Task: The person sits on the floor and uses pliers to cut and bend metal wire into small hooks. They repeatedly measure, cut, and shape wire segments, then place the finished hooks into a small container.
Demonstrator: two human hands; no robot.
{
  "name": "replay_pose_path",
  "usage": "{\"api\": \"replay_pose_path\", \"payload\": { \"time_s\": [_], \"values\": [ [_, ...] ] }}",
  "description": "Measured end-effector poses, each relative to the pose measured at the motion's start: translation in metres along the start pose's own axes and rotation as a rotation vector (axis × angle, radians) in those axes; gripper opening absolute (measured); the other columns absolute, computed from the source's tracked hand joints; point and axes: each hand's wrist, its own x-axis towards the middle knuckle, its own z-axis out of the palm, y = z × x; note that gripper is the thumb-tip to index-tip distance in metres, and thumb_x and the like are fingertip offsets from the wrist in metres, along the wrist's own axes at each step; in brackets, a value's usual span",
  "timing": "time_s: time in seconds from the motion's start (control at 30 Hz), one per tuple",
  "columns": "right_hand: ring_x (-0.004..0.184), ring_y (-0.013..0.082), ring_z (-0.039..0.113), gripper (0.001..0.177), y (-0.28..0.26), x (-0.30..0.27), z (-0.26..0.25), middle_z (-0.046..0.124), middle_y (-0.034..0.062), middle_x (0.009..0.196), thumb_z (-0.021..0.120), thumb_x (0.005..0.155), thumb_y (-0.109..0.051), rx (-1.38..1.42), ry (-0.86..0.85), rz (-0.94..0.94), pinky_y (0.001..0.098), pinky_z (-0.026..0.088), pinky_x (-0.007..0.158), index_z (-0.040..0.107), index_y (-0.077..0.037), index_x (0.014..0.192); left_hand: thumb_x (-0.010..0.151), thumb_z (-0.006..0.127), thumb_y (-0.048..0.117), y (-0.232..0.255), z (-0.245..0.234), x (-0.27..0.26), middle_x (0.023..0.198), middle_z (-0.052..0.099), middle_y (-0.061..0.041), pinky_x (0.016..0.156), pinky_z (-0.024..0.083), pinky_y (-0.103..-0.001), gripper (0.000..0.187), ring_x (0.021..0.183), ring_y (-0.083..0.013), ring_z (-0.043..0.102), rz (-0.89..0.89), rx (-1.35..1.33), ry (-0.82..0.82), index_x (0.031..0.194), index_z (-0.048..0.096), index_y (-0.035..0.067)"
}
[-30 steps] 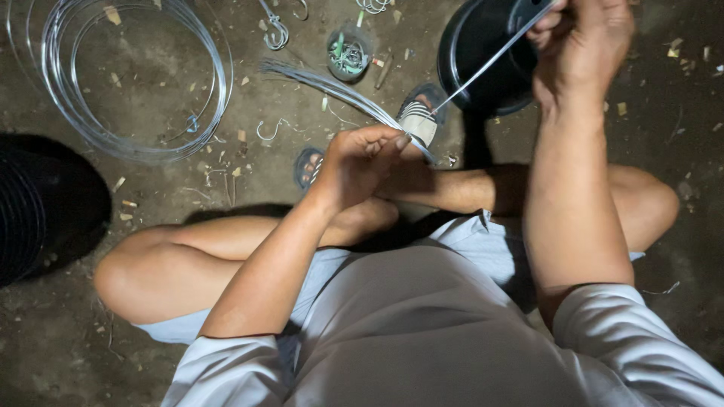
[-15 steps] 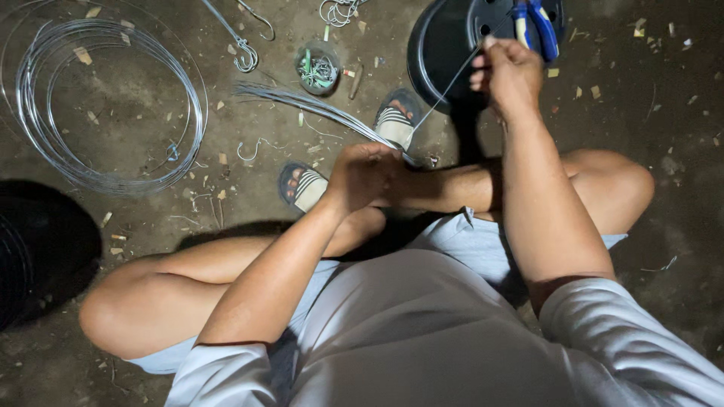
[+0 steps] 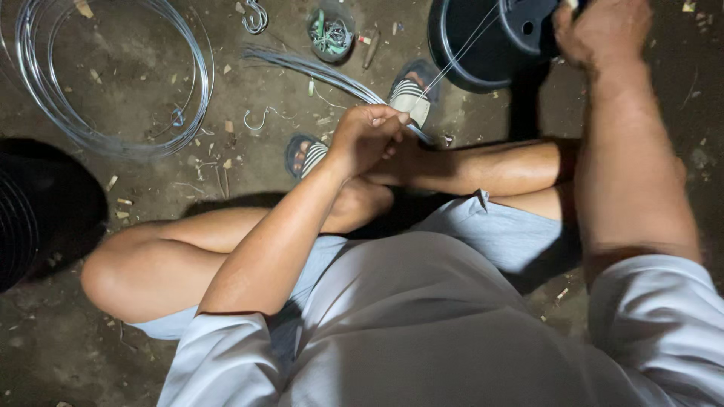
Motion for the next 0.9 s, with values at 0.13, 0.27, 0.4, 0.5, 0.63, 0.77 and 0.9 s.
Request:
{"api": "replay_pose_path", "payload": {
  "time_s": [0.13,0.27,0.4,0.5,0.63,0.77,0.9],
  "values": [
    [0.101,0.0482,0.066,0.043,0.027,-0.012,-0.022,0.069,0.0332,0.109,0.063,0.105,-0.038,-0.016,-0.052,0.028,0.0582,0.051,0.088,0.069,0.003,0.116,0.097,0.071,0.019,0.003,-0.001,-0.001,0.069,0.066,0.000,0.050,0.047,-0.024,0.019,0.055,-0.0091,0.056,-0.008,0.081,0.031,0.088,0.074,0.002],
    [0.097,0.0380,0.068,0.033,0.055,-0.036,-0.034,0.071,0.0254,0.106,0.065,0.106,-0.030,-0.006,-0.059,0.049,0.0508,0.053,0.086,0.071,0.001,0.114,0.097,0.071,0.021,0.004,-0.001,-0.001,0.068,0.065,0.000,0.050,0.047,-0.024,0.020,0.054,-0.0087,0.056,0.013,0.094,0.029,0.089,0.074,0.003],
    [0.092,0.0278,0.070,0.024,0.067,-0.082,-0.064,0.073,0.0177,0.103,0.067,0.107,-0.022,0.320,0.001,0.105,0.0433,0.055,0.084,0.072,0.000,0.113,0.097,0.069,0.022,0.001,-0.003,-0.001,0.071,0.069,0.001,0.052,0.050,-0.023,0.021,0.058,-0.0071,0.060,-0.001,0.161,0.006,0.089,0.076,0.004],
    [0.089,0.0202,0.071,0.016,0.042,-0.129,-0.094,0.074,0.0119,0.100,0.069,0.107,-0.017,0.659,-0.032,0.168,0.0378,0.056,0.083,0.073,-0.002,0.112,0.098,0.067,0.020,-0.002,-0.002,0.001,0.077,0.074,0.000,0.055,0.050,-0.022,0.020,0.061,-0.0067,0.061,-0.017,0.163,-0.002,0.089,0.075,0.004],
    [0.073,0.0116,0.063,0.020,-0.048,-0.178,-0.097,0.070,0.0012,0.086,0.075,0.100,-0.029,0.892,-0.326,0.348,0.0307,0.050,0.065,0.073,-0.010,0.102,0.101,0.065,0.019,-0.005,-0.001,0.001,0.078,0.073,-0.002,0.055,0.050,-0.023,0.020,0.062,-0.0072,0.060,0.019,0.121,-0.029,0.092,0.074,0.003],
    [0.071,0.0117,0.059,0.024,-0.119,-0.204,-0.092,0.068,0.0040,0.076,0.067,0.100,-0.027,0.926,-0.536,0.099,0.0316,0.048,0.064,0.073,-0.003,0.097,0.101,0.062,0.019,0.003,-0.004,-0.003,0.082,0.076,-0.001,0.058,0.052,-0.022,0.019,0.063,-0.0061,0.061,0.042,0.167,-0.070,0.096,0.073,0.004],
    [0.063,0.0136,0.057,0.027,-0.144,-0.204,-0.094,0.065,0.0046,0.069,0.061,0.099,-0.025,0.891,-0.678,0.068,0.0335,0.047,0.059,0.071,-0.003,0.088,0.100,0.064,0.017,0.009,0.000,-0.011,0.077,0.072,-0.002,0.058,0.051,-0.023,0.018,0.062,-0.0074,0.061,0.077,0.192,-0.067,0.096,0.072,0.002]
  ]
}}
